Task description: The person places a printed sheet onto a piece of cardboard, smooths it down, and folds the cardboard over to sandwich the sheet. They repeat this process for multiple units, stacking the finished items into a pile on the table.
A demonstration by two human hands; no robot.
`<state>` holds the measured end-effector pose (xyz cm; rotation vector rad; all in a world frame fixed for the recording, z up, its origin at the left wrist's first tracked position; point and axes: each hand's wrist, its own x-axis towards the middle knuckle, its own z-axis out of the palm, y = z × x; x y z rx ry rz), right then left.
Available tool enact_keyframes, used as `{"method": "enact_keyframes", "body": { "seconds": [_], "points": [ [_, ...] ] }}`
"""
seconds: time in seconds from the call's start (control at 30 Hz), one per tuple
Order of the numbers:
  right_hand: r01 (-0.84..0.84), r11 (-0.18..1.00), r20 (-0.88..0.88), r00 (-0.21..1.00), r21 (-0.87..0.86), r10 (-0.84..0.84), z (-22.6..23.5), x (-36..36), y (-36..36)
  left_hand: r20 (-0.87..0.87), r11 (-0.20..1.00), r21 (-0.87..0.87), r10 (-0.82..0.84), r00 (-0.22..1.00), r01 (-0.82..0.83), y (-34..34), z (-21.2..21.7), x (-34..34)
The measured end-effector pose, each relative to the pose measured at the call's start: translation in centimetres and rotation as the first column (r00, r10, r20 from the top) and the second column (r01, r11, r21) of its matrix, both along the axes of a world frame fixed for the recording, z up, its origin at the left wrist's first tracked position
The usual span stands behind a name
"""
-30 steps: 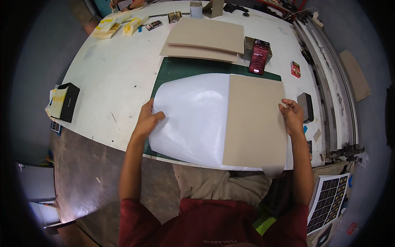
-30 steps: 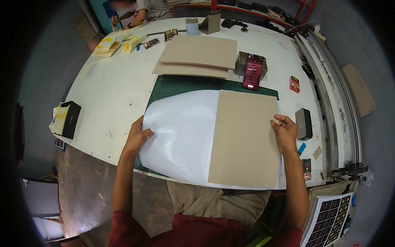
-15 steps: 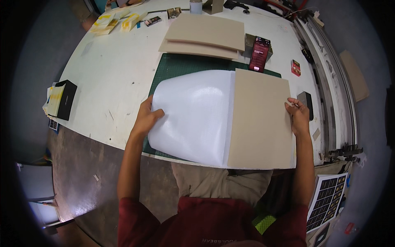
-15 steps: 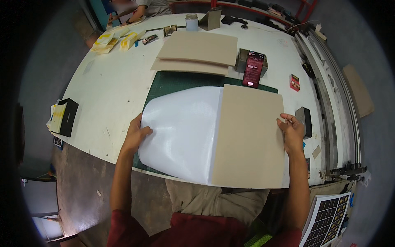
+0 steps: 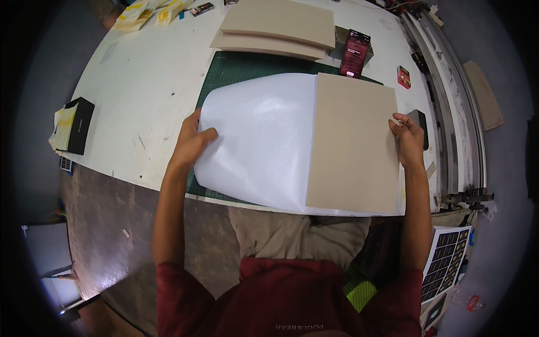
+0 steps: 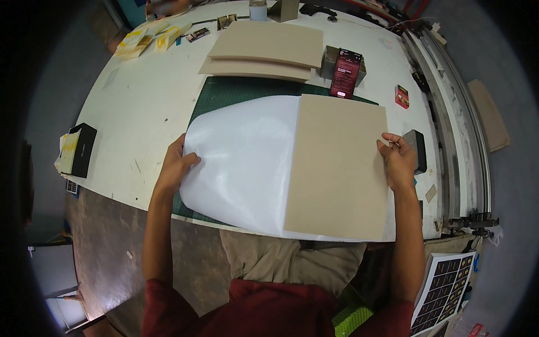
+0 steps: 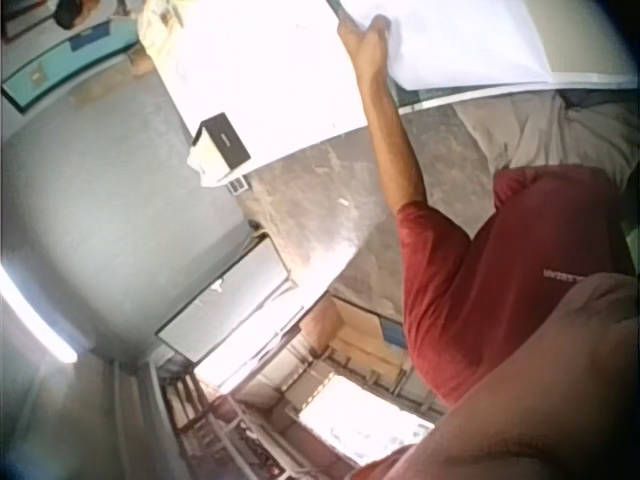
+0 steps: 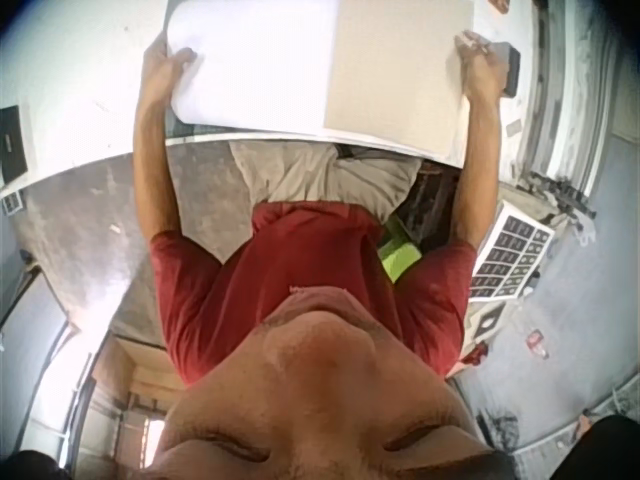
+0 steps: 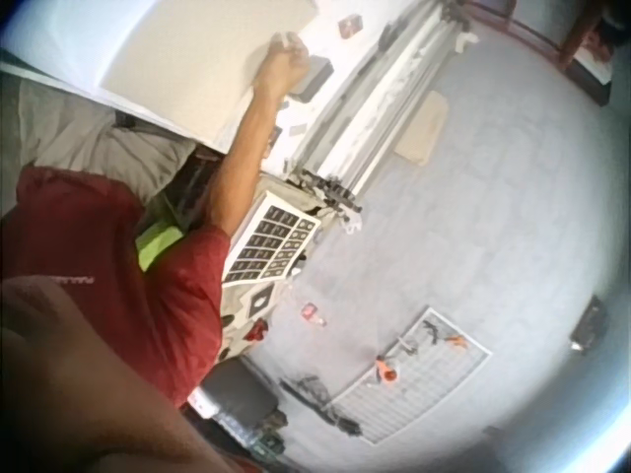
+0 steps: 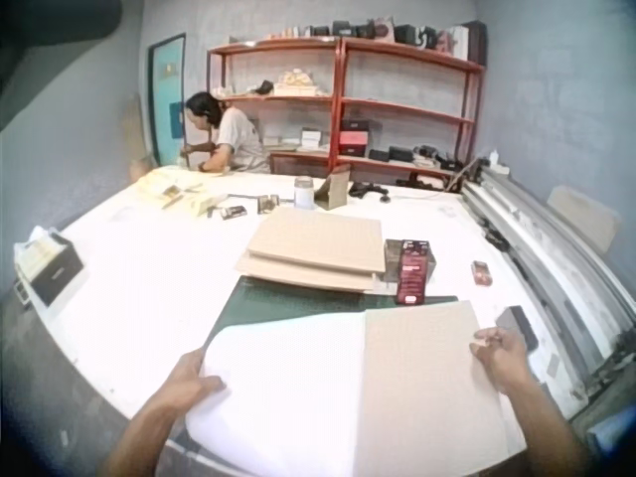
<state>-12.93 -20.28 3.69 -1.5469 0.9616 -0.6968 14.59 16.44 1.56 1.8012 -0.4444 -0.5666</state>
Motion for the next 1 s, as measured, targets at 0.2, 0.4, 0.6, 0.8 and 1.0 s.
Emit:
{"method": "enact_keyframes", "body": {
  "seconds": [0.2,0.4,0.6,0.8,1.0],
  "points": [
    [-0.004,1.0,-0.002,1.0,-0.028,0.004,-1.0,-0.5,-0.7,-0.016,1.0,0.01,-0.004,1.0,0.004,0.0,-0.2,0.1],
    [0.022,1.0,-0.025,0.999,-0.008,-0.022,-0.9,-0.5,0.1,-0.044,1.0,0.0,-0.003,0.999,0.003,0.3,-0.3,0.1],
    [0.039,0.998,0.026,0.999,-0.043,-0.038,-1.8,-0.1,-0.1,0.021,1.0,0.013,0.007,1.0,-0.007,0.4,-0.4,0.2],
    [0.012,1.0,0.02,1.0,0.0,-0.012,-1.2,0.3,0.3,0.044,1.0,-0.009,-0.002,0.999,0.003,0.4,0.3,0.0],
    [0.003,1.0,-0.007,1.0,-0.006,-0.003,-1.7,0.0,-0.1,-0.011,1.0,-0.02,-0.016,1.0,0.016,0.4,0.2,0.0]
  ]
}}
